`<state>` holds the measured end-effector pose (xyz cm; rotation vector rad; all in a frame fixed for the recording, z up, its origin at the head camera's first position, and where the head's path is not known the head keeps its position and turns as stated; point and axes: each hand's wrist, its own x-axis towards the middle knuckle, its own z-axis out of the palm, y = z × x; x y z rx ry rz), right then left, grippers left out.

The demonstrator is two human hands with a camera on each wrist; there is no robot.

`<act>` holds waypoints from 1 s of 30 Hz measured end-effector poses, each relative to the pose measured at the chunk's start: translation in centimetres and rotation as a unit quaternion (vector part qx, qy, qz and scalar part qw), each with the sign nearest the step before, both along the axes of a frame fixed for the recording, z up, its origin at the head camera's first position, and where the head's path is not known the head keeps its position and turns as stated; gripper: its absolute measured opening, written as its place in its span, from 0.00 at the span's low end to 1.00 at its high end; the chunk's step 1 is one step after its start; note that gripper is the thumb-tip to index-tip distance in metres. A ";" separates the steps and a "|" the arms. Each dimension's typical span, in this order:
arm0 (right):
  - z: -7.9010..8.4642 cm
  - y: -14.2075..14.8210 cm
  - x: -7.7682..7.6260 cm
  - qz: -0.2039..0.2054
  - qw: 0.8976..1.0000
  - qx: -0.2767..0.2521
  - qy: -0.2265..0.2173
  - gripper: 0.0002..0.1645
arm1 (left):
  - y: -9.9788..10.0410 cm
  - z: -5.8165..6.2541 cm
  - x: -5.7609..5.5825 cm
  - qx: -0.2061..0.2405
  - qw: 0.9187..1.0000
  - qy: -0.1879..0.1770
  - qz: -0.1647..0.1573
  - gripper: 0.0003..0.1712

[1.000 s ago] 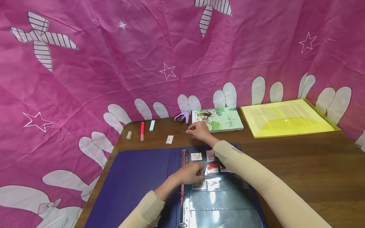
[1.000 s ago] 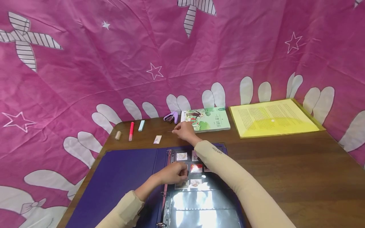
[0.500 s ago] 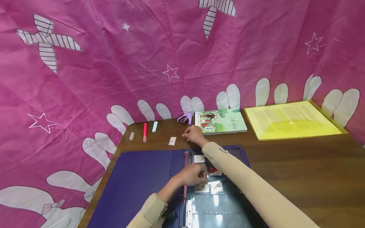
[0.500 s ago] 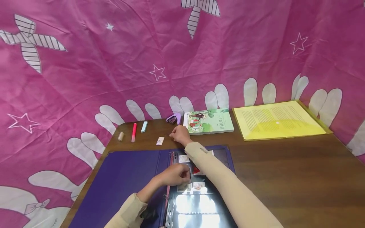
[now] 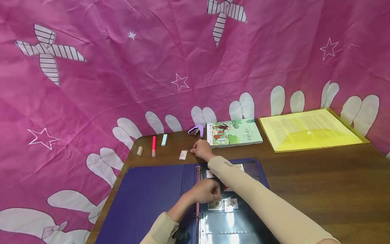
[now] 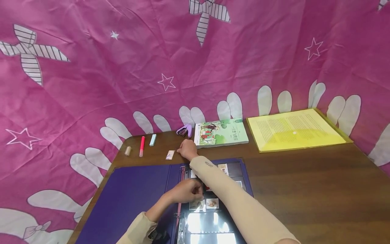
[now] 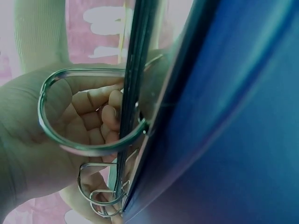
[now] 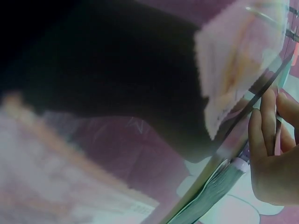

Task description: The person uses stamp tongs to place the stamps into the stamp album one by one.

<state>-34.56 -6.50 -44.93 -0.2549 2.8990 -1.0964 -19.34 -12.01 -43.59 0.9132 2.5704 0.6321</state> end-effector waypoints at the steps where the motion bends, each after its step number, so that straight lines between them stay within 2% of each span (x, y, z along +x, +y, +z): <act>1: -0.1 -0.1 0.0 -0.001 1.000 0.004 0.001 0.08 | 0.0 -0.1 0.0 0.001 1.000 0.001 0.000 0.06; 8: -0.1 -0.7 0.2 0.013 1.000 0.020 0.017 0.06 | -0.3 -0.4 0.0 0.003 1.000 0.012 0.001 0.07; 15: -0.2 -0.8 0.1 -0.003 0.997 0.057 0.042 0.04 | -0.1 -0.6 -0.2 0.011 1.000 0.013 -0.006 0.07; 24: 0.2 0.0 -0.2 -0.009 0.996 0.044 0.072 0.06 | 0.0 -0.3 -0.2 0.002 1.000 0.013 0.005 0.07; 30: -0.1 0.8 -0.6 -0.011 0.996 0.016 0.088 0.05 | 0.1 -0.5 -0.2 -0.002 1.000 0.015 0.008 0.09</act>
